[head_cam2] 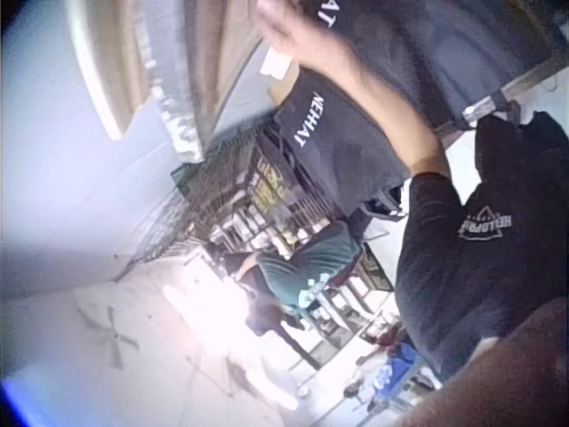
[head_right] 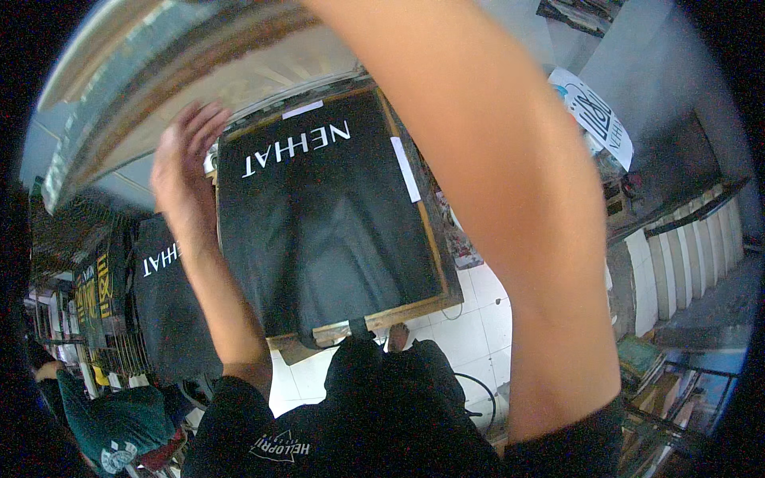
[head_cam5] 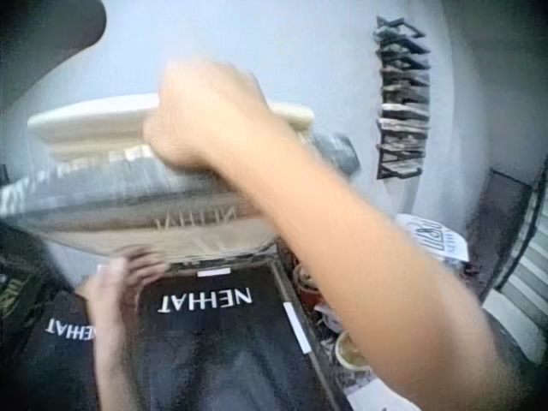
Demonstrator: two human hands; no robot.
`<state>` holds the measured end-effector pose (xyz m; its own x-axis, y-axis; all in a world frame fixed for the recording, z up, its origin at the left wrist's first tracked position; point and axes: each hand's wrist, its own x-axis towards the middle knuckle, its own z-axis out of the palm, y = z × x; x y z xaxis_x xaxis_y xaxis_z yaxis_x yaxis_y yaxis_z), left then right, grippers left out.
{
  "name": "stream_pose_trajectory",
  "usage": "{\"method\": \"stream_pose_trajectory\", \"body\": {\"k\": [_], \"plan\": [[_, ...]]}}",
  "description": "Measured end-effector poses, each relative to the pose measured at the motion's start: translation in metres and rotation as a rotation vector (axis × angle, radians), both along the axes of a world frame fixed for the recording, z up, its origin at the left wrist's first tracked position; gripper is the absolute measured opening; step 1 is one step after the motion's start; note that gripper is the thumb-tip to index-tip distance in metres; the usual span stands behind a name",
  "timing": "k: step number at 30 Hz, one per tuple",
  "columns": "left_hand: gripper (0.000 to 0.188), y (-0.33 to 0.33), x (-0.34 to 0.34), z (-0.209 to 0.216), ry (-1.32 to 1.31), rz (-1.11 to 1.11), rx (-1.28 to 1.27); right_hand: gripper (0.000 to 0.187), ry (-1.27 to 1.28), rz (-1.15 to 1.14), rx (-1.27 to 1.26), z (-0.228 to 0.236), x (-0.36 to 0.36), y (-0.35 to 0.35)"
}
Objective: The person prepares a squeegee with yellow ink using a small spatula and then performs screen printing on several black tote bags by pressing and dragging the squeegee across the screen before removing each bag and stacking them.
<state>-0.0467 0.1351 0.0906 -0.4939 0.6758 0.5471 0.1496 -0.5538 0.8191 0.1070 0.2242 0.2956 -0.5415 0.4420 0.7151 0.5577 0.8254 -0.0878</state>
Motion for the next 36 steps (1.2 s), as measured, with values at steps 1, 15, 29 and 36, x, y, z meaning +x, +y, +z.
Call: {"method": "stream_pose_trajectory", "body": {"k": [1,15,29,36], "plan": [[0.046,-0.026,0.001,0.002,-0.072,-0.048,0.088,0.028,-0.043,-0.025,-0.054,-0.008,0.011,-0.014],[0.023,-0.267,0.085,-0.186,-0.821,-0.075,-0.656,0.015,-0.325,0.295,-0.195,-0.325,0.063,-0.131],[0.033,-0.269,0.07,-0.189,-0.906,-0.185,-0.814,0.018,-0.543,0.384,-0.451,-0.307,0.065,-0.152],[0.029,-0.271,0.068,-0.18,-0.961,-0.165,-0.839,0.015,-0.452,0.398,-0.275,-0.325,0.014,-0.087]]}}
